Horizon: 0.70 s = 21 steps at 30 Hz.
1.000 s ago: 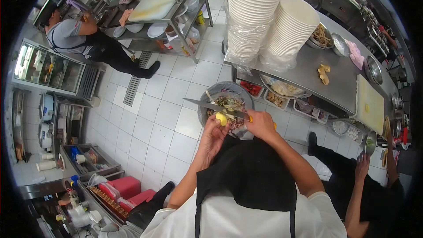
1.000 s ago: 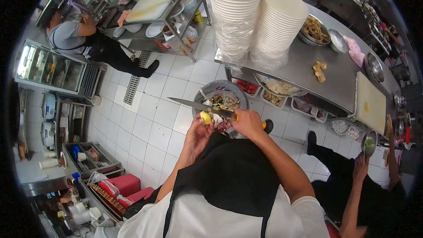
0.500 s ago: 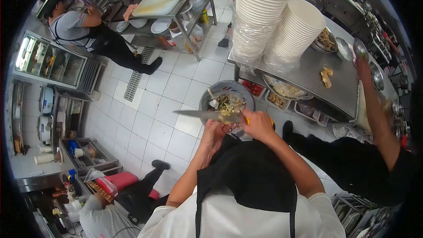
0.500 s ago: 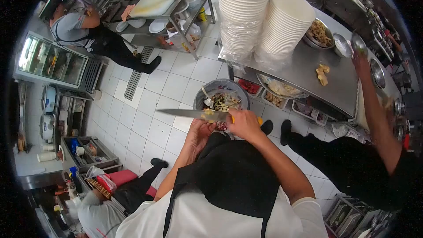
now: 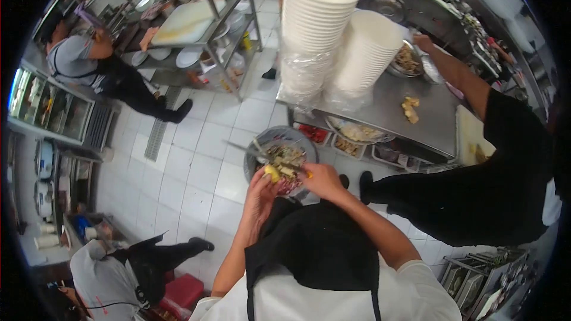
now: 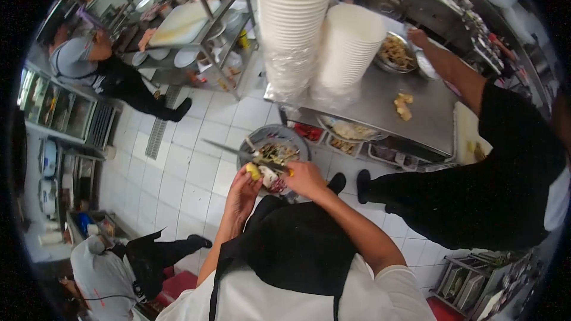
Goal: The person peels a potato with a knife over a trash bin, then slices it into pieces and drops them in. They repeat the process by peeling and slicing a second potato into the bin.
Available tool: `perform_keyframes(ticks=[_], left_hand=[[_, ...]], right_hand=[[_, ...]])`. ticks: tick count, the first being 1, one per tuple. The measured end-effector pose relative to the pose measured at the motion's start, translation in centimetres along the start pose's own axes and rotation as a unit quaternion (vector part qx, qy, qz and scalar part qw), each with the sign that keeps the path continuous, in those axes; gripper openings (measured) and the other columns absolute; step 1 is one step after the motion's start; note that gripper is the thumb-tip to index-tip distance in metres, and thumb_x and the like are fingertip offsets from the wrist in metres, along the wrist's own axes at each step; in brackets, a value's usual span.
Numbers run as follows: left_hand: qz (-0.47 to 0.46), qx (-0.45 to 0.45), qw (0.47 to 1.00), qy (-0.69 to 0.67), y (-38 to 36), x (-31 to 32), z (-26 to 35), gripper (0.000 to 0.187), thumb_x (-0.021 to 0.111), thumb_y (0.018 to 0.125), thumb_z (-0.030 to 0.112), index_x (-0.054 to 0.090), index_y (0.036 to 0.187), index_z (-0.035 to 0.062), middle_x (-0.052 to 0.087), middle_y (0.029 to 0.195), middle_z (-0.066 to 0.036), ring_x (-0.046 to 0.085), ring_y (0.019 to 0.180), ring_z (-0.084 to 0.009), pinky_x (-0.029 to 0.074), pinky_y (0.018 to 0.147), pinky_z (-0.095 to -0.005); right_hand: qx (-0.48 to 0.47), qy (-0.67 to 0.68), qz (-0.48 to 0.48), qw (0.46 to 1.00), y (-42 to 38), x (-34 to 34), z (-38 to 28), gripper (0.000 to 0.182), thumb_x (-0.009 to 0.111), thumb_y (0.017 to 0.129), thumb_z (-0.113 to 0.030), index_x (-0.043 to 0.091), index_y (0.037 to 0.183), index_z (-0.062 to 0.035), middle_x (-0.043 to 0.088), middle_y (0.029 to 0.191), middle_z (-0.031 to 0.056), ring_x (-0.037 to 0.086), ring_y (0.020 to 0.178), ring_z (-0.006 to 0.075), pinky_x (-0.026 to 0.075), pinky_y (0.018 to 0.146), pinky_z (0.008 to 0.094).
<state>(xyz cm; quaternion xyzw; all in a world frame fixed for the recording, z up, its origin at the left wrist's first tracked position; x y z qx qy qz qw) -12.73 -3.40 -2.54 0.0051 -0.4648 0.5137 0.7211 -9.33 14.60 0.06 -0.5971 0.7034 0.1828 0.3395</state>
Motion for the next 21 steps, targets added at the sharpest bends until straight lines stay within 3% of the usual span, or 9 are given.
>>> perform_keyframes(ticks=[4,5,11,14,20,21], left_hand=[[0.000,-0.007,1.000,0.003,0.1,0.1,-0.3,0.039,0.067,0.092,0.016,0.052,0.128,0.0078,0.063,0.117,-0.008,0.063,0.108,-0.0222,0.053,0.096,-0.0327],[-0.003,-0.021,1.000,-0.005,0.0,0.1,-0.4,0.032,0.067,0.092,0.013,0.054,0.121,0.0087,0.063,0.116,-0.009,0.064,0.107,-0.0241,0.054,0.093,-0.0320],[0.018,0.001,0.999,-0.035,0.3,-0.1,-0.3,0.025,0.068,0.090,0.008,0.054,0.111,0.0105,0.063,0.115,-0.010,0.064,0.108,-0.0265,0.055,0.095,-0.0340],[0.015,-0.004,0.999,-0.046,0.7,-0.3,-0.4,0.032,0.065,0.091,0.007,0.052,0.121,0.0077,0.062,0.121,-0.011,0.064,0.111,-0.0269,0.055,0.095,-0.0362],[0.005,-0.026,0.997,-0.068,1.3,-0.8,-1.3,0.034,0.065,0.093,0.011,0.052,0.124,0.0095,0.062,0.120,-0.009,0.062,0.110,-0.0226,0.052,0.098,-0.0358],[0.002,-0.020,0.997,-0.070,1.2,-0.3,-1.0,0.036,0.064,0.094,0.013,0.052,0.127,0.0104,0.062,0.119,-0.008,0.061,0.109,-0.0204,0.051,0.097,-0.0358]], right_hand=[[-0.013,0.018,0.007,1.000,-0.2,-0.1,-0.9,0.023,0.064,0.081,-0.027,0.068,0.087,-0.0060,0.067,0.078,0.0224,0.066,0.078,0.0432,0.051,0.071,0.0526],[-0.023,0.019,0.006,1.000,-0.3,0.1,-0.9,0.023,0.064,0.081,-0.028,0.068,0.087,-0.0060,0.067,0.077,0.0225,0.066,0.078,0.0430,0.051,0.070,0.0526],[-0.044,0.023,-0.005,0.999,-0.3,-0.4,-1.8,0.024,0.064,0.081,-0.028,0.065,0.084,-0.0047,0.066,0.075,0.0226,0.065,0.076,0.0432,0.050,0.068,0.0529],[-0.040,0.027,0.005,0.999,-0.3,-0.6,-1.7,0.024,0.064,0.082,-0.028,0.065,0.085,-0.0049,0.065,0.075,0.0227,0.065,0.076,0.0436,0.050,0.068,0.0530],[-0.056,0.008,0.022,0.998,-0.5,-1.4,-2.8,0.022,0.064,0.082,-0.028,0.065,0.085,-0.0055,0.066,0.075,0.0214,0.064,0.075,0.0435,0.050,0.068,0.0529],[-0.077,0.009,0.035,0.996,-0.4,-1.1,-2.6,0.018,0.068,0.078,-0.022,0.064,0.087,-0.0072,0.065,0.076,0.0210,0.065,0.075,0.0428,0.050,0.065,0.0505]])
Point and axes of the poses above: each hand's wrist, its own y-axis towards the middle knuckle, its own x-axis out of the palm, z = x × y, the point moved 10 cm from there along y, towards the middle knuckle
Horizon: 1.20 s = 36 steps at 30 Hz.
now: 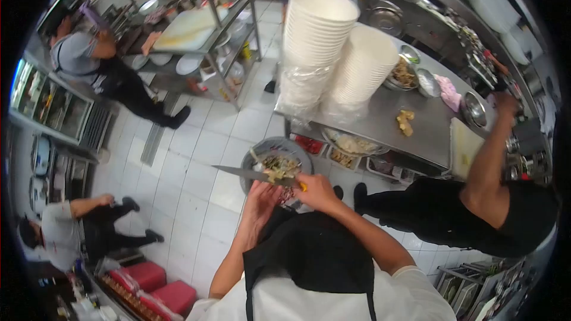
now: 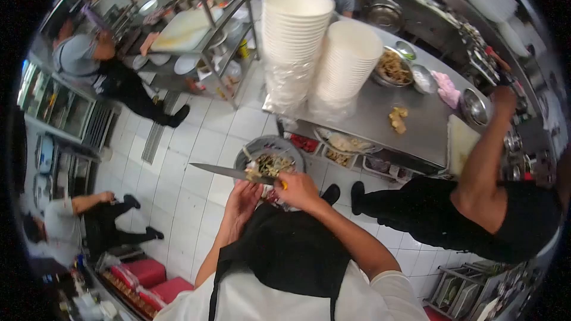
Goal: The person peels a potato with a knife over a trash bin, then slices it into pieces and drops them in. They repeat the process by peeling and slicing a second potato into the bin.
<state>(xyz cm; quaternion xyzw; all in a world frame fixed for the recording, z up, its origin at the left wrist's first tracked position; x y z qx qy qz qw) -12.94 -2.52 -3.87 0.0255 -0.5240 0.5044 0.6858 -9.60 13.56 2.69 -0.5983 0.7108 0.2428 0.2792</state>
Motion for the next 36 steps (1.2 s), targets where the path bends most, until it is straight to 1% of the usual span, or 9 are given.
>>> perform_keyframes(ticks=[3,9,13,18,21,25,31,34,36], left_hand=[[-0.069,-0.004,0.997,-0.025,0.0,1.9,0.2,0.038,0.065,0.094,0.016,0.052,0.130,0.0115,0.062,0.119,-0.007,0.061,0.109,-0.0195,0.052,0.094,-0.0357],[-0.070,-0.003,0.998,0.007,0.1,2.7,-0.2,0.042,0.066,0.094,0.024,0.051,0.131,0.0121,0.061,0.121,-0.007,0.061,0.112,-0.0196,0.053,0.090,-0.0339],[-0.073,-0.002,0.997,-0.006,-0.5,3.2,-0.2,0.042,0.064,0.096,0.026,0.049,0.133,0.0135,0.060,0.123,-0.006,0.060,0.113,-0.0180,0.053,0.089,-0.0307],[-0.076,0.000,0.997,-0.001,-0.3,2.4,-0.6,0.041,0.061,0.098,0.034,0.050,0.133,0.0156,0.059,0.123,-0.005,0.060,0.110,-0.0180,0.053,0.090,-0.0333],[-0.074,0.007,0.997,0.000,-0.2,1.9,-0.8,0.042,0.060,0.098,0.037,0.050,0.133,0.0161,0.059,0.123,-0.004,0.060,0.110,-0.0184,0.052,0.091,-0.0346],[-0.052,0.007,0.999,-0.006,-0.6,2.6,-0.7,0.043,0.062,0.097,0.039,0.051,0.131,0.0147,0.059,0.122,-0.004,0.060,0.110,-0.0188,0.052,0.093,-0.0358],[-0.003,-0.005,0.999,-0.034,-0.7,0.8,-1.1,0.037,0.066,0.095,0.027,0.052,0.124,0.0099,0.059,0.121,-0.008,0.061,0.110,-0.0208,0.052,0.097,-0.0365],[-0.046,0.003,0.999,-0.028,-1.0,1.0,-0.7,0.037,0.067,0.093,0.017,0.050,0.126,0.0079,0.059,0.121,-0.010,0.061,0.110,-0.0234,0.053,0.097,-0.0350],[-0.029,0.001,0.999,-0.034,-1.8,1.1,-0.1,0.039,0.066,0.092,0.013,0.049,0.126,0.0069,0.059,0.122,-0.011,0.061,0.110,-0.0242,0.053,0.096,-0.0343]], right_hand=[[-0.041,-0.004,-0.005,0.999,0.1,-0.7,-2.0,0.017,0.066,0.081,-0.024,0.063,0.083,-0.0069,0.065,0.072,0.0203,0.065,0.071,0.0408,0.050,0.065,0.0526],[-0.083,-0.088,0.023,0.992,0.3,-2.2,-4.4,0.016,0.068,0.079,-0.019,0.060,0.082,-0.0058,0.064,0.069,0.0190,0.064,0.066,0.0402,0.050,0.061,0.0508],[-0.118,-0.084,0.067,0.987,0.3,-3.0,-5.4,0.015,0.068,0.079,-0.015,0.057,0.076,-0.0052,0.061,0.065,0.0175,0.062,0.062,0.0397,0.047,0.056,0.0497],[-0.132,-0.092,0.067,0.985,0.4,-3.0,-5.8,0.016,0.069,0.079,-0.014,0.056,0.075,-0.0046,0.061,0.065,0.0175,0.062,0.061,0.0384,0.047,0.055,0.0487],[-0.134,-0.096,0.067,0.984,0.3,-3.2,-6.1,0.016,0.069,0.079,-0.014,0.056,0.075,-0.0044,0.061,0.064,0.0174,0.062,0.060,0.0379,0.047,0.055,0.0486],[-0.129,-0.119,0.052,0.983,0.4,-2.7,-5.6,0.016,0.068,0.080,-0.015,0.061,0.085,-0.0023,0.065,0.070,0.0173,0.066,0.066,0.0363,0.051,0.060,0.0491],[-0.064,-0.134,0.007,0.989,0.6,-1.2,-2.9,0.017,0.066,0.082,-0.018,0.064,0.089,-0.0029,0.066,0.070,0.0213,0.066,0.070,0.0395,0.051,0.062,0.0518],[0.002,-0.138,-0.022,0.990,0.7,-0.3,0.2,0.017,0.064,0.082,-0.020,0.064,0.087,-0.0034,0.066,0.072,0.0231,0.065,0.071,0.0425,0.051,0.063,0.0527],[0.025,-0.123,-0.011,0.992,0.6,-0.4,2.0,0.017,0.063,0.082,-0.021,0.062,0.083,-0.0035,0.066,0.073,0.0235,0.064,0.070,0.0444,0.051,0.064,0.0528]])
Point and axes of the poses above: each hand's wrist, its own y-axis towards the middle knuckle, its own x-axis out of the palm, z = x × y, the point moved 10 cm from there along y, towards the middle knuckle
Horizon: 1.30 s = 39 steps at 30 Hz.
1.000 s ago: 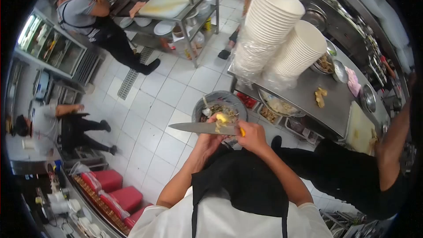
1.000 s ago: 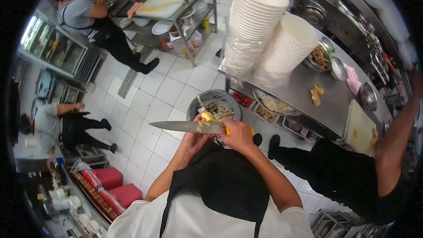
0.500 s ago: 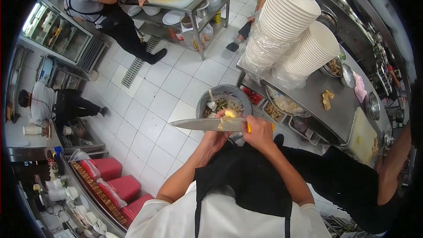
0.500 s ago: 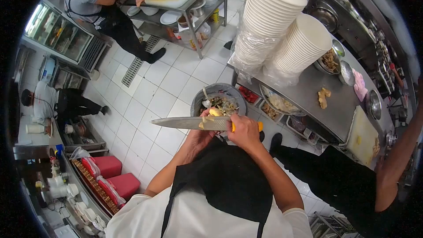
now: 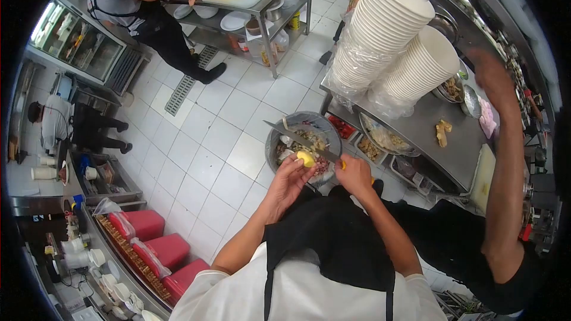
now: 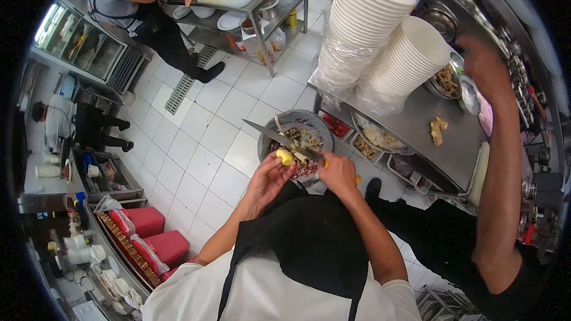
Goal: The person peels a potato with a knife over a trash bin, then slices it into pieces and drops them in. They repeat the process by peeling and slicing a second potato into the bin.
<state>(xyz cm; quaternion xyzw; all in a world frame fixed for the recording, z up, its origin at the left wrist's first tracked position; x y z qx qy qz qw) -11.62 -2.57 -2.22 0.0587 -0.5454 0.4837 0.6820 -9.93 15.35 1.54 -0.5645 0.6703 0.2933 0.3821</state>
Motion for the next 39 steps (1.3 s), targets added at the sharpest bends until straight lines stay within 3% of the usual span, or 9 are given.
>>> perform_keyframes(ticks=[4,12,15,21,33,39], left_hand=[[0.014,0.022,0.999,0.022,-0.5,0.2,1.0,0.036,0.066,0.091,0.010,0.052,0.124,0.0051,0.063,0.116,-0.010,0.063,0.107,-0.0218,0.053,0.094,-0.0339],[0.037,0.053,0.995,0.079,0.0,-1.0,0.5,0.043,0.070,0.088,0.016,0.051,0.126,0.0072,0.061,0.121,-0.009,0.063,0.108,-0.0203,0.054,0.092,-0.0355],[0.030,0.057,0.995,0.076,-0.7,0.0,0.7,0.042,0.070,0.089,0.017,0.051,0.125,0.0073,0.061,0.118,-0.007,0.062,0.108,-0.0198,0.054,0.092,-0.0354],[-0.010,0.055,0.995,0.077,-1.2,0.3,1.3,0.030,0.067,0.091,0.013,0.057,0.119,0.0058,0.065,0.114,-0.008,0.063,0.105,-0.0176,0.055,0.090,-0.0346],[0.014,0.087,0.991,0.104,-1.8,0.3,2.6,0.027,0.064,0.092,0.008,0.060,0.118,0.0027,0.067,0.113,-0.007,0.066,0.103,-0.0177,0.053,0.091,-0.0312],[0.016,0.050,0.995,0.084,-1.3,-2.3,1.2,0.026,0.063,0.091,0.006,0.058,0.117,0.0027,0.066,0.112,-0.008,0.066,0.102,-0.0190,0.054,0.090,-0.0330]], right_hand=[[-0.029,0.052,0.000,0.998,-0.5,-0.2,-1.5,0.018,0.064,0.082,-0.021,0.060,0.079,-0.0037,0.065,0.070,0.0219,0.063,0.067,0.0449,0.050,0.062,0.0526],[-0.093,0.045,0.008,0.995,-0.5,-2.6,-6.7,0.019,0.065,0.084,-0.021,0.058,0.077,-0.0051,0.062,0.067,0.0218,0.063,0.066,0.0435,0.048,0.059,0.0515],[-0.099,0.038,0.019,0.994,-0.7,-2.4,-6.6,0.018,0.064,0.084,-0.021,0.059,0.078,-0.0048,0.062,0.067,0.0227,0.063,0.066,0.0437,0.048,0.059,0.0513],[-0.004,0.024,-0.032,0.999,-0.2,0.2,-1.7,0.016,0.065,0.082,-0.021,0.064,0.084,-0.0051,0.065,0.071,0.0214,0.065,0.072,0.0437,0.050,0.065,0.0522],[-0.112,0.050,-0.023,0.992,-0.2,-1.2,-8.7,0.015,0.065,0.082,-0.020,0.064,0.085,-0.0054,0.064,0.069,0.0222,0.063,0.068,0.0451,0.048,0.061,0.0525],[-0.080,0.026,-0.039,0.996,0.0,1.3,-6.0,0.016,0.064,0.083,-0.021,0.063,0.085,-0.0055,0.064,0.070,0.0237,0.063,0.069,0.0457,0.048,0.063,0.0541]])
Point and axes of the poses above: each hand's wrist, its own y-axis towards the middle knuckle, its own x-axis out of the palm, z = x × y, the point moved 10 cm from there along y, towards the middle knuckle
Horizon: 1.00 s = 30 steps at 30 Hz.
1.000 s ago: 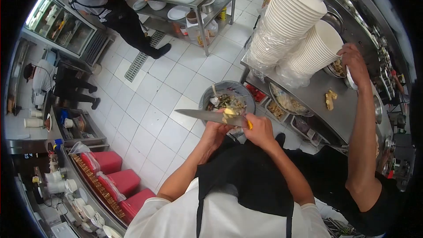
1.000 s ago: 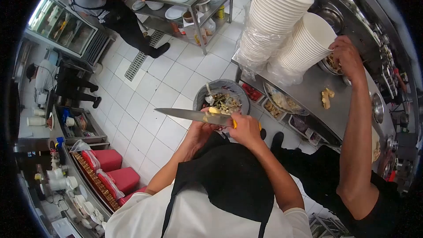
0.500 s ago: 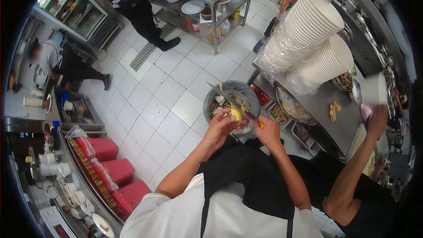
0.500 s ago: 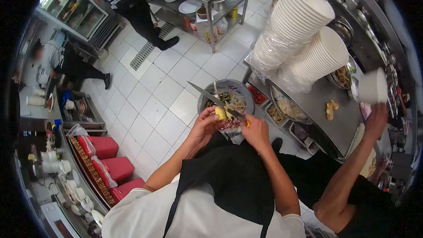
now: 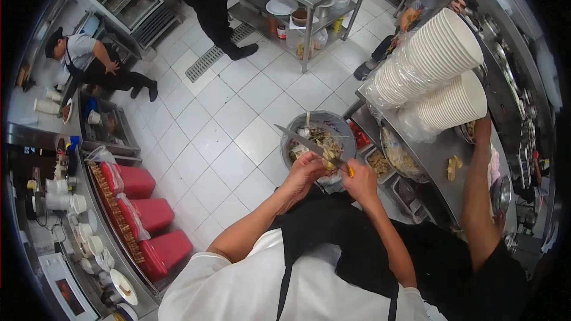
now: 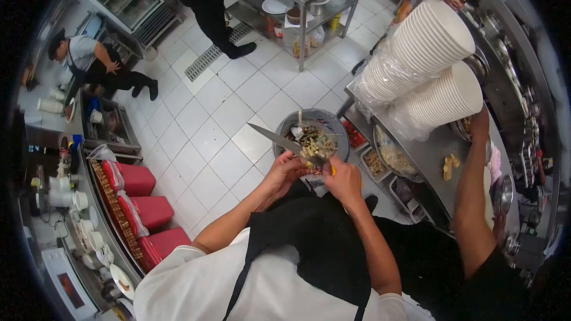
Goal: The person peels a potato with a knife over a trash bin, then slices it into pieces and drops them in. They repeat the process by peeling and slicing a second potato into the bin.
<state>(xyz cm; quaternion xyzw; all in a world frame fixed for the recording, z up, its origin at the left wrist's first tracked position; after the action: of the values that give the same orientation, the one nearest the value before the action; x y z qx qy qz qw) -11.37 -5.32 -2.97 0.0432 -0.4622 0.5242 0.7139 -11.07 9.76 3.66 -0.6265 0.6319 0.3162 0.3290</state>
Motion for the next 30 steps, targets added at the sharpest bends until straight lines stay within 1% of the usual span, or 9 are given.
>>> perform_keyframes(ticks=[4,7,10,13,16,19,22,28,30], left_hand=[[0.017,0.004,1.000,-0.018,-0.7,-0.8,-0.6,0.028,0.064,0.091,0.007,0.057,0.118,0.0042,0.065,0.111,-0.008,0.065,0.100,-0.0184,0.054,0.090,-0.0325],[-0.006,0.023,1.000,-0.003,-1.7,1.0,1.9,0.031,0.064,0.092,0.008,0.057,0.122,0.0060,0.065,0.113,-0.008,0.065,0.100,-0.0178,0.054,0.090,-0.0329],[0.014,0.041,0.999,0.004,-1.4,0.5,3.0,0.034,0.064,0.092,0.009,0.056,0.125,0.0060,0.064,0.114,-0.008,0.065,0.101,-0.0180,0.055,0.089,-0.0339],[-0.016,0.046,0.999,0.019,-1.0,1.3,3.5,0.036,0.064,0.092,0.008,0.055,0.128,0.0054,0.064,0.116,-0.008,0.065,0.103,-0.0178,0.056,0.088,-0.0341],[-0.031,0.071,0.995,0.068,-0.6,1.9,3.8,0.038,0.064,0.093,0.006,0.055,0.129,0.0043,0.064,0.118,-0.009,0.065,0.105,-0.0176,0.057,0.088,-0.0341],[-0.047,0.085,0.990,0.100,0.5,1.3,2.8,0.037,0.063,0.093,0.003,0.056,0.129,0.0026,0.066,0.118,-0.008,0.064,0.106,-0.0164,0.055,0.091,-0.0328],[-0.028,0.124,0.982,0.141,0.5,1.3,3.1,0.036,0.064,0.092,0.001,0.057,0.128,0.0014,0.067,0.116,-0.008,0.064,0.106,-0.0154,0.053,0.092,-0.0305],[-0.020,0.129,0.983,0.130,0.7,0.7,2.6,0.039,0.065,0.091,0.002,0.056,0.129,0.0012,0.067,0.117,-0.008,0.064,0.106,-0.0153,0.052,0.092,-0.0301],[-0.029,0.110,0.987,0.113,0.3,0.7,2.3,0.042,0.064,0.092,0.004,0.053,0.133,0.0022,0.065,0.119,-0.008,0.064,0.106,-0.0165,0.052,0.091,-0.0306]], right_hand=[[0.039,0.000,-0.041,0.998,-0.2,1.5,1.8,0.021,0.063,0.083,-0.024,0.063,0.082,-0.0033,0.064,0.074,0.0240,0.062,0.074,0.0460,0.047,0.066,0.0533],[0.103,0.001,-0.056,0.993,-0.5,3.1,7.0,0.020,0.063,0.084,-0.023,0.066,0.086,-0.0030,0.065,0.080,0.0243,0.065,0.080,0.0436,0.049,0.068,0.0476],[0.132,0.018,-0.058,0.989,-0.9,3.0,8.4,0.022,0.063,0.085,-0.023,0.067,0.090,-0.0027,0.066,0.081,0.0235,0.066,0.082,0.0418,0.049,0.069,0.0456],[0.109,0.057,-0.017,0.992,-0.6,1.7,6.4,0.023,0.063,0.083,-0.026,0.067,0.087,-0.0033,0.065,0.080,0.0243,0.063,0.081,0.0450,0.048,0.068,0.0504],[0.091,0.059,-0.019,0.994,-0.1,-0.4,2.2,0.018,0.065,0.082,-0.022,0.067,0.086,-0.0047,0.066,0.077,0.0213,0.064,0.077,0.0435,0.049,0.066,0.0492],[0.008,0.073,-0.001,0.997,0.3,-2.3,-1.4,0.015,0.067,0.081,-0.020,0.066,0.086,-0.0059,0.066,0.073,0.0191,0.065,0.072,0.0427,0.049,0.063,0.0491],[-0.025,0.024,0.009,0.999,0.4,-3.2,-3.0,0.016,0.067,0.081,-0.020,0.064,0.086,-0.0055,0.066,0.072,0.0197,0.065,0.070,0.0425,0.049,0.062,0.0504],[-0.008,-0.029,0.015,0.999,0.4,-2.5,-1.4,0.018,0.064,0.083,-0.022,0.063,0.085,-0.0038,0.065,0.071,0.0224,0.064,0.070,0.0448,0.048,0.063,0.0536],[0.048,-0.026,-0.001,0.999,0.4,-1.2,1.6,0.021,0.064,0.084,-0.025,0.063,0.085,-0.0034,0.065,0.072,0.0232,0.064,0.071,0.0456,0.048,0.065,0.0545]])
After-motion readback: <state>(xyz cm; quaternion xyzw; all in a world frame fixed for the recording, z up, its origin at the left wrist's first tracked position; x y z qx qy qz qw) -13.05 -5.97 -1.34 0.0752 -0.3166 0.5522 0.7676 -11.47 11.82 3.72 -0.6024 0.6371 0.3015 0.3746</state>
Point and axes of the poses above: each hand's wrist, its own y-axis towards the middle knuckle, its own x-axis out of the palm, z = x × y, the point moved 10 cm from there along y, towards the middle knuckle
